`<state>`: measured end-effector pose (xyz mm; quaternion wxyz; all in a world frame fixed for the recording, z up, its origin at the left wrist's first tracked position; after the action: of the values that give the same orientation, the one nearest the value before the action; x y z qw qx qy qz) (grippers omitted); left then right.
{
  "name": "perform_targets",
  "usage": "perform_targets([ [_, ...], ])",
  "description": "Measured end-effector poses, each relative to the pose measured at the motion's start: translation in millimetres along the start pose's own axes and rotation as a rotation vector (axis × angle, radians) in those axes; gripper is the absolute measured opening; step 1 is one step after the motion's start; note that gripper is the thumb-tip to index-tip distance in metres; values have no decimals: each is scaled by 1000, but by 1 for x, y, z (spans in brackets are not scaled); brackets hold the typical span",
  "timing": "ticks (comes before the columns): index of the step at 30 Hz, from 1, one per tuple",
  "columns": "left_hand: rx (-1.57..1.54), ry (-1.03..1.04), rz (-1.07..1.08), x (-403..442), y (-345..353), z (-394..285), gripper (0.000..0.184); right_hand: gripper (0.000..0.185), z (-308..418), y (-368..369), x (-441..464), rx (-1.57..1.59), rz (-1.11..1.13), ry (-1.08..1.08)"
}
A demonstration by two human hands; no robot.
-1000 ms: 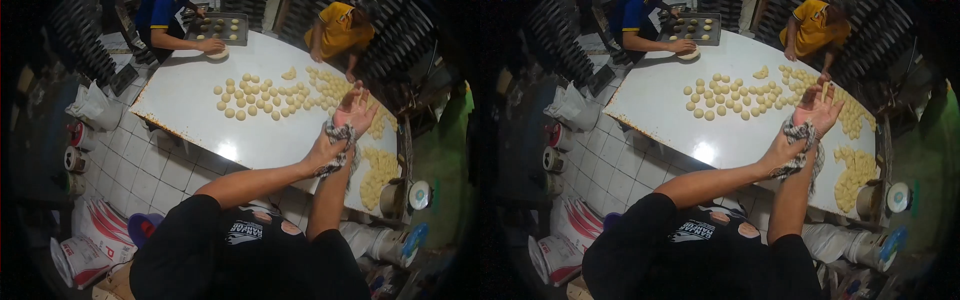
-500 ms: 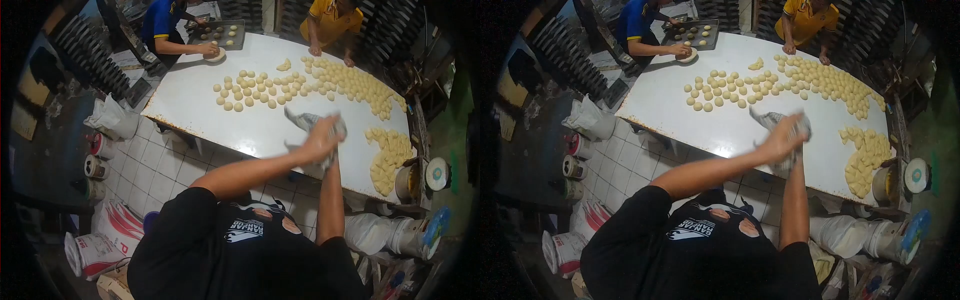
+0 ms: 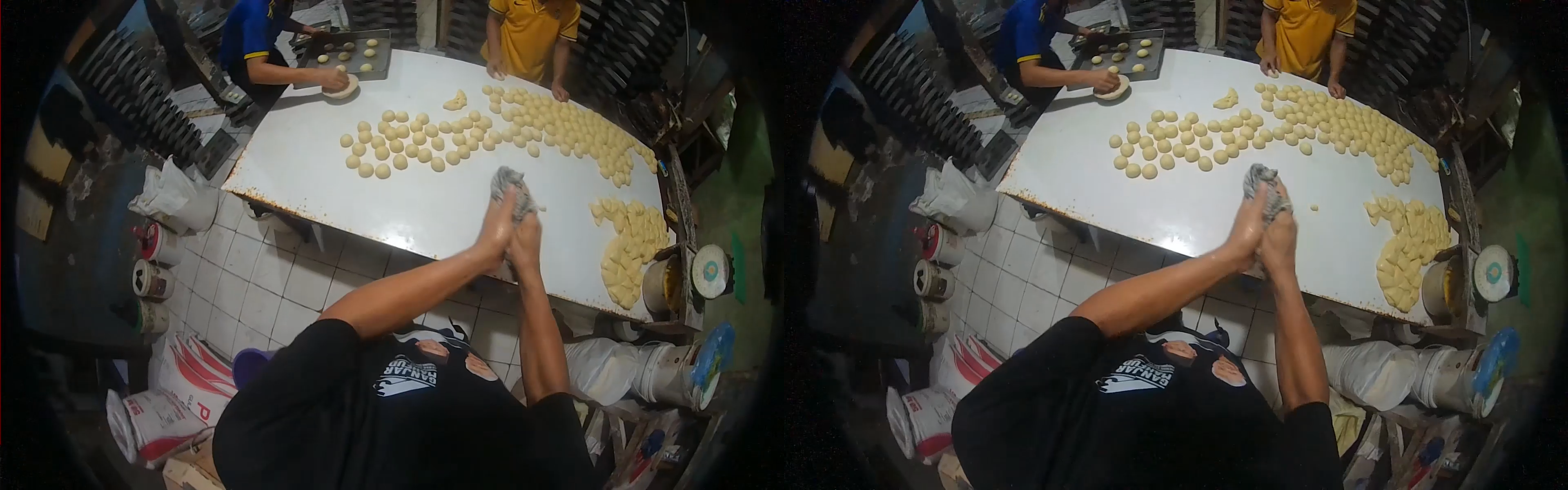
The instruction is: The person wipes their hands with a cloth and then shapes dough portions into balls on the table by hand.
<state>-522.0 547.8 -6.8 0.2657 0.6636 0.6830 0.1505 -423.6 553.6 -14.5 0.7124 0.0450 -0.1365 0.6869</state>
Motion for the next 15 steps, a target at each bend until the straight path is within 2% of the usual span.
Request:
perform_targets([
  [1,44,-142,176,13,-7,-11,45,51,7,14,-12,-186,111,42],
  [2,35,-155,187,19,-8,-19,45,51,6,16,-20,-200,101,52],
  [4,-76,5,137,29,-8,-49,42,63,3,24,-22,126,132,103],
  [5,-63,-31,210,19,-3,-42,36,79,21,22,-13,159,89,153],
  [6,154,-72,287,-3,6,-36,40,79,43,27,6,153,80,158],
  [7,159,5,243,-19,10,-25,43,80,59,21,31,462,-168,192],
  [9,154,69,201,-15,7,-8,47,82,57,23,36,757,-428,224],
  [12,219,191,168,35,-12,-28,54,92,49,54,15,458,-204,272],
  [14,231,74,259,49,-8,-66,66,92,47,68,6,514,-271,282],
  [15,50,-5,352,58,-5,-54,67,93,42,66,5,524,-295,336],
])
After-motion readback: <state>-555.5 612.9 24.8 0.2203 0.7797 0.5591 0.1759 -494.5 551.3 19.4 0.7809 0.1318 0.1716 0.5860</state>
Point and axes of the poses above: each hand's wrist, its own x-axis towards the middle knuckle, its own y-axis out of the palm, z = x × y, the point moved 6 cm from there along x, towards the middle knuckle, and after that the axes turned 7 degrees about x, right-handed, at the moved point
